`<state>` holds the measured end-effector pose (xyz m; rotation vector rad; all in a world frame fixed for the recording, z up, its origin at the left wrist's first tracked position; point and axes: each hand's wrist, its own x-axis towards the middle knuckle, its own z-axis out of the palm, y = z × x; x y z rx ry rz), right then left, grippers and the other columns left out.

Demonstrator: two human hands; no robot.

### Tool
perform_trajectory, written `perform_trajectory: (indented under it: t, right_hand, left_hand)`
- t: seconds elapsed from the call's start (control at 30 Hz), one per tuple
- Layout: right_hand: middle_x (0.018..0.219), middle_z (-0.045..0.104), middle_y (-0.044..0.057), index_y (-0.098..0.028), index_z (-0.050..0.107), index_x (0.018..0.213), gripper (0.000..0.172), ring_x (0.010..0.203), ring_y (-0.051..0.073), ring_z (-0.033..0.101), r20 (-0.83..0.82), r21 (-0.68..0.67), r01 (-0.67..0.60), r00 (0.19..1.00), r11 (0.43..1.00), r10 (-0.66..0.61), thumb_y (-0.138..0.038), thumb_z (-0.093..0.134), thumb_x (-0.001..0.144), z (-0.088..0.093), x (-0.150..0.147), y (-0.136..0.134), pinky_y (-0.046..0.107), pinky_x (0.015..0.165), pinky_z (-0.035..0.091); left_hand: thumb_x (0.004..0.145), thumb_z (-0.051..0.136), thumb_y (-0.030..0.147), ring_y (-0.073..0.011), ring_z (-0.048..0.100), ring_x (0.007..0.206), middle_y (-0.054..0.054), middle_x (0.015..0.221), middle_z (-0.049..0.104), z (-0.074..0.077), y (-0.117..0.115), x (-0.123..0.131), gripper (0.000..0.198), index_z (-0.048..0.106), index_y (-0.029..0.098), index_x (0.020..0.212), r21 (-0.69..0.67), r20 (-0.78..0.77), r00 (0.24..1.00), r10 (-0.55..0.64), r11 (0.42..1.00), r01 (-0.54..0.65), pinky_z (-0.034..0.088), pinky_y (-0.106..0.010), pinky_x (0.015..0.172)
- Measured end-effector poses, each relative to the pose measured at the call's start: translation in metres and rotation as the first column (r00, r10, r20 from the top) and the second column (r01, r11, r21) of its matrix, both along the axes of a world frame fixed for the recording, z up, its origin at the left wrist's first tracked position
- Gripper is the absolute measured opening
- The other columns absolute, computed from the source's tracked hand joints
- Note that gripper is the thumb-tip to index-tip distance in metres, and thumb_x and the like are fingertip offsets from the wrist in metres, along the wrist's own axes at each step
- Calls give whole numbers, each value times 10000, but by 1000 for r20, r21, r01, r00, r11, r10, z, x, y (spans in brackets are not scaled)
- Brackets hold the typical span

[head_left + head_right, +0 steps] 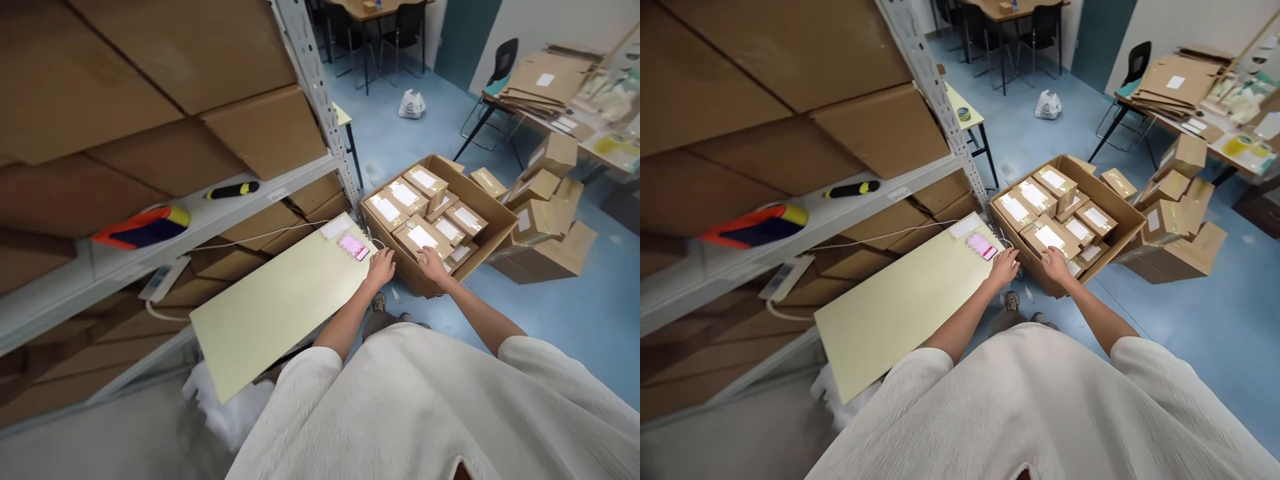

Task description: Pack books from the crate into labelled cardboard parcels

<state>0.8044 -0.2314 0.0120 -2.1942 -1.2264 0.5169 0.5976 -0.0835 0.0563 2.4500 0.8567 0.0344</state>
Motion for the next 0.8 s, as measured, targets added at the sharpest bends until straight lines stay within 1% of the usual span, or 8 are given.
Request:
perform_trajectory:
  t: [0.1, 0.2, 0.33, 0.43, 0.5, 0.6, 0.7, 0.8]
  right_hand:
    - [1467, 649, 166, -209, 743, 1330, 432, 1443, 349, 568, -16, 34, -108, 994, 994, 109, -332, 550, 963, -4, -16, 5, 560, 1267, 448]
    - [1436, 668, 177, -204, 748, 1312, 416, 1431, 352, 580, -15, 65, -212, 977, 975, 214, -340, 544, 975, -4, -33, 14, 551, 1251, 468]
    - [1428, 680, 178, -207, 746, 1305, 398, 1415, 354, 593, 8, 78, -363, 931, 928, 364, -323, 556, 976, 1, -62, 32, 553, 1234, 482]
    - [1451, 674, 178, -202, 743, 1309, 393, 1401, 354, 607, 20, 56, -447, 895, 893, 446, -311, 548, 985, 5, -93, 49, 546, 1227, 488]
    - [1463, 673, 173, -205, 743, 1309, 389, 1409, 353, 606, 23, 59, -499, 867, 865, 498, -306, 546, 989, 7, -120, 62, 546, 1234, 481]
    - [1434, 692, 163, -216, 745, 1302, 380, 1402, 351, 612, 34, 90, -580, 814, 810, 579, -300, 563, 979, 8, -170, 80, 555, 1233, 481]
    - [1415, 702, 158, -223, 744, 1305, 381, 1383, 344, 625, 51, 115, -651, 759, 751, 650, -303, 565, 978, 7, -229, 93, 554, 1214, 499]
    - [1412, 706, 155, -226, 737, 1313, 383, 1371, 333, 635, 56, 125, -731, 680, 671, 731, -310, 548, 991, 4, -294, 99, 543, 1204, 507]
  left_hand:
    - [1065, 561, 252, -348, 478, 1570, -156, 1683, 538, -2, -16, -28, 516, 577, 256, 1580, 7, -56, 996, 63, 998, -62, 390, -540, 1287]
    - [1085, 529, 264, -333, 459, 1583, -148, 1712, 512, 3, -27, -57, 503, 564, 245, 1587, 25, -108, 986, 127, 992, -125, 379, -519, 1293]
    - [1087, 521, 272, -323, 451, 1588, -141, 1732, 492, 13, -35, -99, 517, 547, 242, 1603, 41, -103, 966, 238, 971, -235, 372, -504, 1296]
    - [1089, 509, 268, -322, 445, 1594, -139, 1739, 486, 18, -42, -138, 528, 541, 236, 1614, 45, -91, 938, 335, 942, -332, 369, -501, 1298]
    - [1088, 510, 268, -323, 447, 1593, -137, 1738, 488, 20, -48, -169, 535, 538, 238, 1621, 46, -79, 915, 395, 919, -392, 370, -501, 1298]
    - [1083, 518, 266, -325, 459, 1584, -136, 1732, 496, 23, -58, -223, 545, 536, 255, 1627, 52, -54, 876, 480, 877, -477, 381, -503, 1290]
    - [1081, 516, 263, -323, 461, 1583, -137, 1727, 501, 26, -71, -282, 548, 534, 259, 1629, 56, -42, 825, 563, 826, -561, 387, -500, 1288]
    - [1082, 500, 259, -322, 458, 1584, -141, 1720, 509, 29, -88, -342, 551, 527, 244, 1633, 51, -29, 768, 640, 769, -638, 382, -505, 1294]
